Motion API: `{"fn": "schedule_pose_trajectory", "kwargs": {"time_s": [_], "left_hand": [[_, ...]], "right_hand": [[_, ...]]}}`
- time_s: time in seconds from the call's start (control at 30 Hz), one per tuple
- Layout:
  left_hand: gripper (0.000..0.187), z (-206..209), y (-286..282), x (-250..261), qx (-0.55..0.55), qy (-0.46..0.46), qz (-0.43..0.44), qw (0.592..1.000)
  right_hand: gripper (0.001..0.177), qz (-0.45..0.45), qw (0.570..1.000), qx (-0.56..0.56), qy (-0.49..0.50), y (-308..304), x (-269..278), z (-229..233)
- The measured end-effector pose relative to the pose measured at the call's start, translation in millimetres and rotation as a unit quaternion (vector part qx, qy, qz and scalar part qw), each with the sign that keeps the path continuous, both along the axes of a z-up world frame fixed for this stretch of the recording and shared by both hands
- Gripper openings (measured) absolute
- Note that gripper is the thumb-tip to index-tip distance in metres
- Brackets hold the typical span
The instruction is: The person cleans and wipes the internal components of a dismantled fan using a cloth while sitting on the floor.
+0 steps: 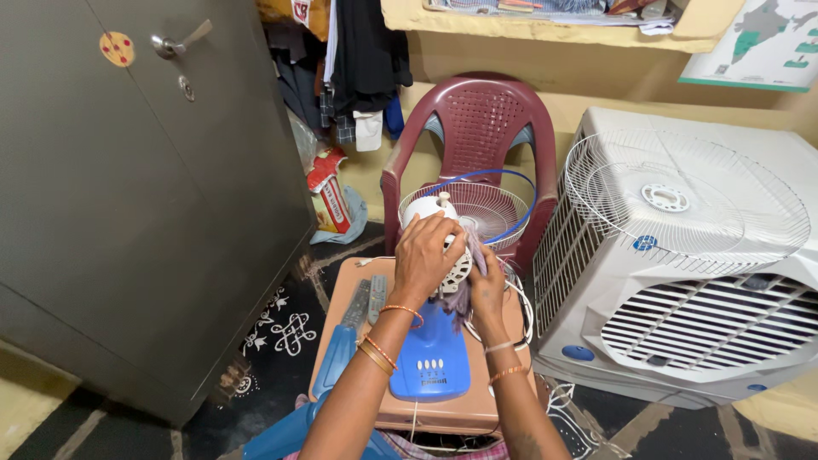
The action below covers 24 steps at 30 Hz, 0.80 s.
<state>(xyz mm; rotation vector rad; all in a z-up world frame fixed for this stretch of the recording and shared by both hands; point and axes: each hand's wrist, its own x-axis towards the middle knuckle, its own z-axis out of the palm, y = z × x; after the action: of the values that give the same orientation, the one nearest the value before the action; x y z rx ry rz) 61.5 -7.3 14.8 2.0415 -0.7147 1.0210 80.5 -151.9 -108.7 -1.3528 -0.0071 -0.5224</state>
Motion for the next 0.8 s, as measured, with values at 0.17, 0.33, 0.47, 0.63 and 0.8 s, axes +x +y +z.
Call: {"fn": "schedule_pose_trajectory", "kwargs": {"time_s": [0.17, 0.33, 0.47, 0.63, 0.8], "left_hand": [[0.015, -1.3, -1.9, 1.4, 0.009, 0.006, 0.002, 1.000], [0.015, -4.0, -3.2, 4.0, 0.007, -0.002, 0.003, 1.000], [0.018, -4.4, -1.1, 3.7, 0.013, 0.003, 0.004, 1.000], [0.020, -2.5, -3.1, 2.3, 0.012, 0.004, 0.006, 1.000], [0.021, -2.5, -3.3, 2.6, 0.017, 0.015, 0.004, 1.000]], "right_hand": [[0.038, -0.012, 0.998, 0.067, 0.008, 13.3, -40.8, -18.0], [0.035, 0.012, 0.997, 0.079, -0.020, 13.5, -36.6, -23.7], [0.046, 0.036, 0.994, 0.097, 0.029, 13.1, -15.1, -23.4], [0.040, 0.019, 0.992, 0.125, 0.022, 24.8, -30.2, -43.7], [0.040, 0.022, 0.977, 0.209, 0.040, 41.3, -55.2, -43.8]]}}
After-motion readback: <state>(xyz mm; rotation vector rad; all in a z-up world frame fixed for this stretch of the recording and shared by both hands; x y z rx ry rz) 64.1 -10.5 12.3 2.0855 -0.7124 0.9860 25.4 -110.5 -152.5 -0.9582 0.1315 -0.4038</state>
